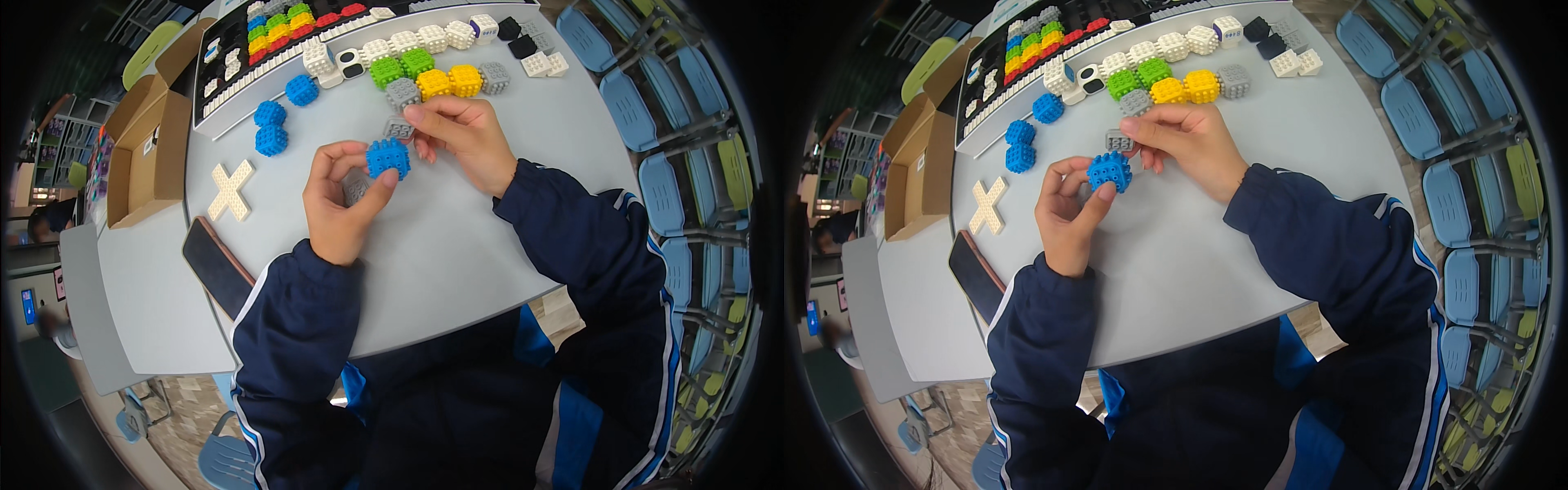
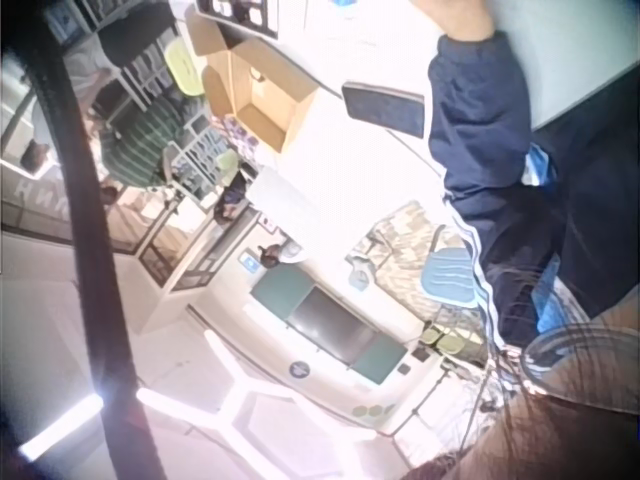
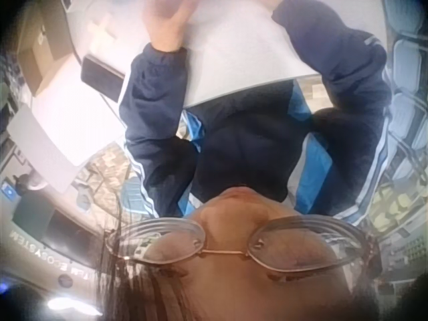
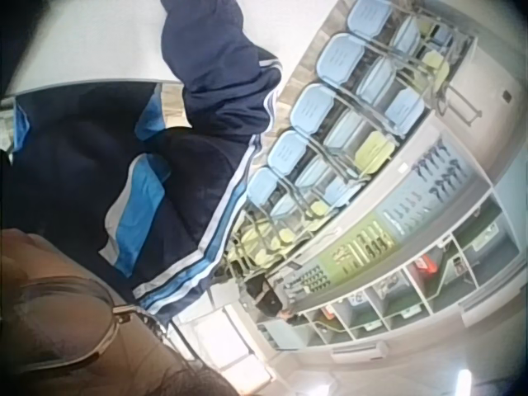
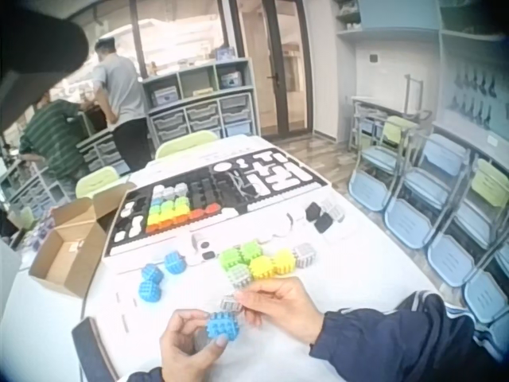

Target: The person assembles colorful interlocking plastic blocks into small structures on a table. They pick up individual blocks, connect them by hand, and arrange the resulting pieces into rows and clusters. The person also moves some blocks aside to reach others and occasionally repositions completed sections.

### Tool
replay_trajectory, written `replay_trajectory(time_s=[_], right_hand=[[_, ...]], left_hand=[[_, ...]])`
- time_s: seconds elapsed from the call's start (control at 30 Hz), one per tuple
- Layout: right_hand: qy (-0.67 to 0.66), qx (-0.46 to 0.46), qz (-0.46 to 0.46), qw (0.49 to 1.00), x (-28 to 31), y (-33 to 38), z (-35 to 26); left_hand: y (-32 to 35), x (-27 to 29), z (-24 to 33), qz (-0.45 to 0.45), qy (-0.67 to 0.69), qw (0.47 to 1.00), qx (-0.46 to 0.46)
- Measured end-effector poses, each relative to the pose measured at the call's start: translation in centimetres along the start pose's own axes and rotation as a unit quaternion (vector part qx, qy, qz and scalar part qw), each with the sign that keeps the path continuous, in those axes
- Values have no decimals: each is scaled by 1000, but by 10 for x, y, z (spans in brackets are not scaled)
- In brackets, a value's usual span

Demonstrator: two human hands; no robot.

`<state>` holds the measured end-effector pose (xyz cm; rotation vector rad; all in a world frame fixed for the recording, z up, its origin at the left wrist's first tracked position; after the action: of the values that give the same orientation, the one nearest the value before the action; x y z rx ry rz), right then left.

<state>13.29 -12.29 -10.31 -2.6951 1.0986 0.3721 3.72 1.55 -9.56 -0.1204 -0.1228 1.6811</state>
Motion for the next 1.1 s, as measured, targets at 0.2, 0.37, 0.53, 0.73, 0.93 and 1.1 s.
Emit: replay_trajectory(time_s=[0.2,0.37,0.53,0.73,0.93,1.1], right_hand=[[-1,-17,2,1000,2,2,2],[6,12,12,1000,1,2,-2],[17,24,-3,1000,-2,3,-4],[24,30,-3,999,-3,3,-4],[24,28,-3,999,-3,4,-3],[47,25,1,999,-2,5,-4]], left_hand=[[-1,-1,2,-17,-16,1000,11],[-1,-1,2,-20,-26,999,8],[0,-4,3,-30,-26,999,17],[0,-4,4,-33,-12,999,15],[0,-3,1,-30,-17,999,17],[1,-4,1,-26,-12,999,24]])
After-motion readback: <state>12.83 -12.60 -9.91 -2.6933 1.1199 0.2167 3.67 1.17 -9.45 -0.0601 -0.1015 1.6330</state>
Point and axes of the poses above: each hand's wrist, its own y-axis away from the middle knuckle, its own x-axis out of the back of the hand, z = x × y, the point moved 8 cm from there along -y, towards the middle knuckle, and after that the axes turned 8 degrees about -z, right-handed, at the moved point
